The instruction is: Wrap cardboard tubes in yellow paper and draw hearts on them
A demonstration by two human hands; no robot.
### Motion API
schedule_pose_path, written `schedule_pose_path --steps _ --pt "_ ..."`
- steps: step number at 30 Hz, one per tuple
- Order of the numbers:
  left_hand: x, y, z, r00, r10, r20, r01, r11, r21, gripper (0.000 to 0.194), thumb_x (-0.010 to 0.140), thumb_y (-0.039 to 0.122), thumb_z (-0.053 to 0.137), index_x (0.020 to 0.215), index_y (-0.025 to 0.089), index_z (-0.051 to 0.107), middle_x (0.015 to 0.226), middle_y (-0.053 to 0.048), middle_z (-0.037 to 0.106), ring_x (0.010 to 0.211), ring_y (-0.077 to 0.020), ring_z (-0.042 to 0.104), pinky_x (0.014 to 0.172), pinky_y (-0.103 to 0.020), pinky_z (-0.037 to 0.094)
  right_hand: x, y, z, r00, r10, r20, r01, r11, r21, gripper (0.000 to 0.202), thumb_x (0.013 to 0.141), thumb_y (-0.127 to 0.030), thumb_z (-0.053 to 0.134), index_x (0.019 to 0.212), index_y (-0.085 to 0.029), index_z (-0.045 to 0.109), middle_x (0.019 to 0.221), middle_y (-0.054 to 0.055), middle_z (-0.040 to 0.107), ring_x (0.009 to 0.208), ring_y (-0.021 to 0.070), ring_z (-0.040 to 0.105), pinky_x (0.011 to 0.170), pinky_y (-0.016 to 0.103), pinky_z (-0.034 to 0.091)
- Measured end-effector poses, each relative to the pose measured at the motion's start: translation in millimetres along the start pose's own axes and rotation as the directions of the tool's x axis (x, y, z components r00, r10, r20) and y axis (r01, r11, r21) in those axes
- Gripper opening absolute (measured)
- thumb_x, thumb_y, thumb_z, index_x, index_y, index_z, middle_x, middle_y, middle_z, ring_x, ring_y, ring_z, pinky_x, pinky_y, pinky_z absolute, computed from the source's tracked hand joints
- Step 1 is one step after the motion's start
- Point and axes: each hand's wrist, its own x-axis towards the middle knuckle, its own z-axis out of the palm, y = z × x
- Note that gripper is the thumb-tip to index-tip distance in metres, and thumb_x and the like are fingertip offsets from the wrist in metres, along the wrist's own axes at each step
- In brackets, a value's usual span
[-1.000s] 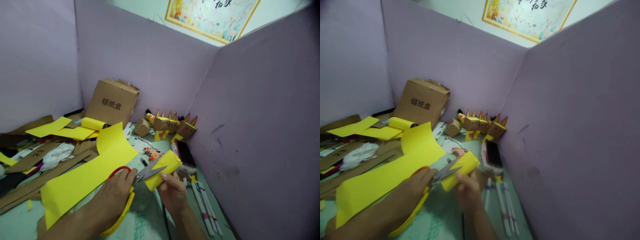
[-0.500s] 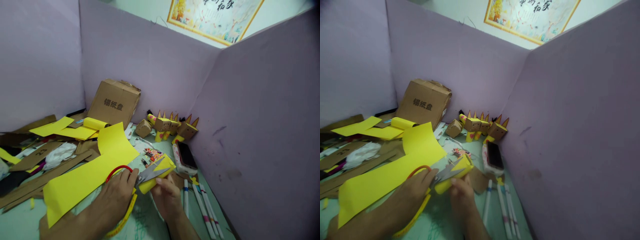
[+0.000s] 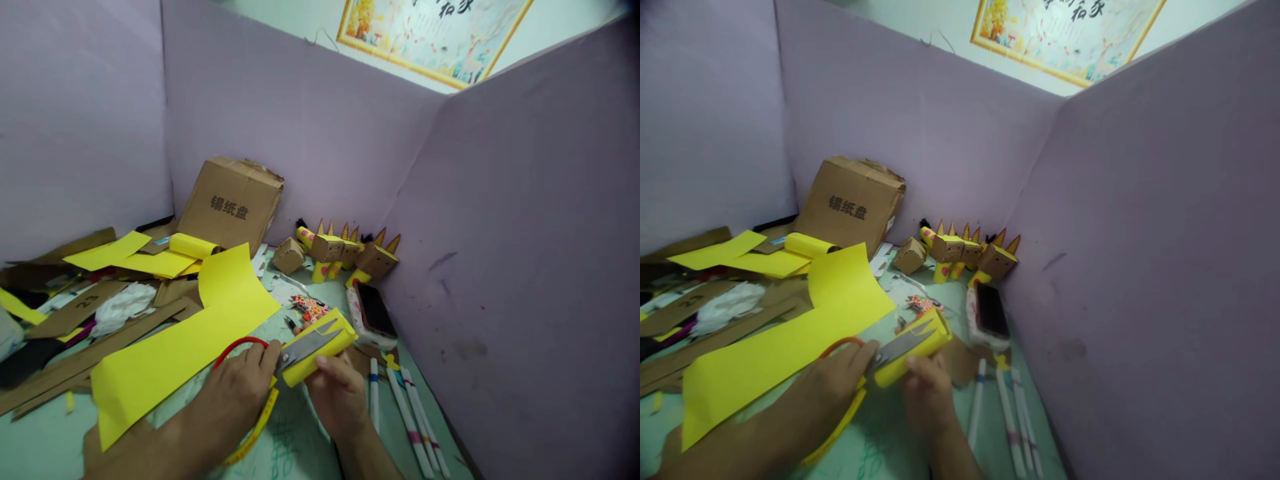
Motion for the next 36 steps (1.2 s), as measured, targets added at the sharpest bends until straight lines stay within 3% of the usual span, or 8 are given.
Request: schedule_pose_path --steps 6,13,18,23,29,33,36 --pt "0 -1 -0.6 1.000 0.015 0.014 -0.014 0.999 -0.036 0.046 0.080 -0.002 0.027 0.122 0.013 0.042 0.096 -0.013 0.062 0.086 -0.0260 0.062 0.073 -0.043 0.052 1 0 0 1.000 0.003 -0.013 -0.003 1.000 -0.024 0.036 0.056 -0.016 0.069 0.092 -0.022 0.068 0.077 0.000 0.075 0.079 0.0227 0.068 0.083 0.037 0.049" --pt "-1 -1 -5.4 1.000 -0.026 -0.013 0.023 0.982 -0.185 0.039 0.081 0.004 0.035 0.115 0.017 0.048 0.091 -0.009 0.064 0.087 -0.0207 0.062 0.079 -0.032 0.049 3 3 -1 0.995 0.021 -0.095 -0.020 1.000 0.004 0.025 0.055 -0.017 0.072 0.080 -0.021 0.067 0.076 -0.001 0.073 0.075 0.0197 0.066 0.076 0.032 0.051" --pt "0 -3 -4.5 0.999 -0.032 -0.025 0.023 0.952 -0.305 0.032 0.083 0.011 0.037 0.110 0.020 0.051 0.085 -0.007 0.065 0.083 -0.0213 0.063 0.077 -0.031 0.049 5 5 -1 0.993 -0.020 -0.115 0.016 0.999 -0.037 0.032 0.058 -0.018 0.071 0.089 -0.022 0.065 0.071 -0.002 0.070 0.072 0.0206 0.065 0.074 0.034 0.050" --pt "5 -7 -5.3 0.999 -0.043 -0.002 0.042 0.976 -0.212 0.039 0.082 0.009 0.035 0.119 0.015 0.046 0.097 -0.012 0.064 0.089 -0.0255 0.061 0.078 -0.038 0.050 8 4 -2 0.987 0.001 -0.160 -0.008 0.999 -0.048 0.027 0.057 -0.018 0.071 0.084 -0.020 0.064 0.071 -0.001 0.071 0.064 0.0177 0.064 0.061 0.027 0.049" --pt "7 -5 -5.1 0.994 -0.090 0.062 0.096 0.991 -0.098 0.047 0.080 0.004 0.034 0.127 0.011 0.042 0.105 -0.016 0.062 0.096 -0.0273 0.059 0.083 -0.041 0.048 8 -1 -2 0.982 0.053 -0.182 -0.064 0.997 -0.052 0.047 0.061 -0.019 0.067 0.108 -0.019 0.060 0.071 0.000 0.071 0.064 0.0213 0.065 0.068 0.034 0.052" --pt "8 -4 1.8 0.990 -0.140 -0.008 0.139 0.988 -0.073 0.049 0.082 0.003 0.031 0.130 0.009 0.039 0.106 -0.017 0.061 0.097 -0.0272 0.058 0.085 -0.043 0.047 7 -1 0 0.986 0.057 -0.158 -0.067 0.996 -0.055 0.046 0.061 -0.019 0.066 0.107 -0.017 0.060 0.070 0.001 0.070 0.069 0.0235 0.066 0.071 0.036 0.052" --pt "13 -11 2.9 0.967 -0.243 -0.074 0.234 0.966 -0.114 0.049 0.083 0.001 0.025 0.130 0.007 0.036 0.111 -0.019 0.058 0.104 -0.0272 0.055 0.089 -0.044 0.044 5 0 3 0.986 0.091 -0.140 -0.100 0.993 -0.064 0.040 0.060 -0.020 0.066 0.099 -0.017 0.063 0.069 0.001 0.070 0.067 0.0233 0.065 0.069 0.036 0.052"
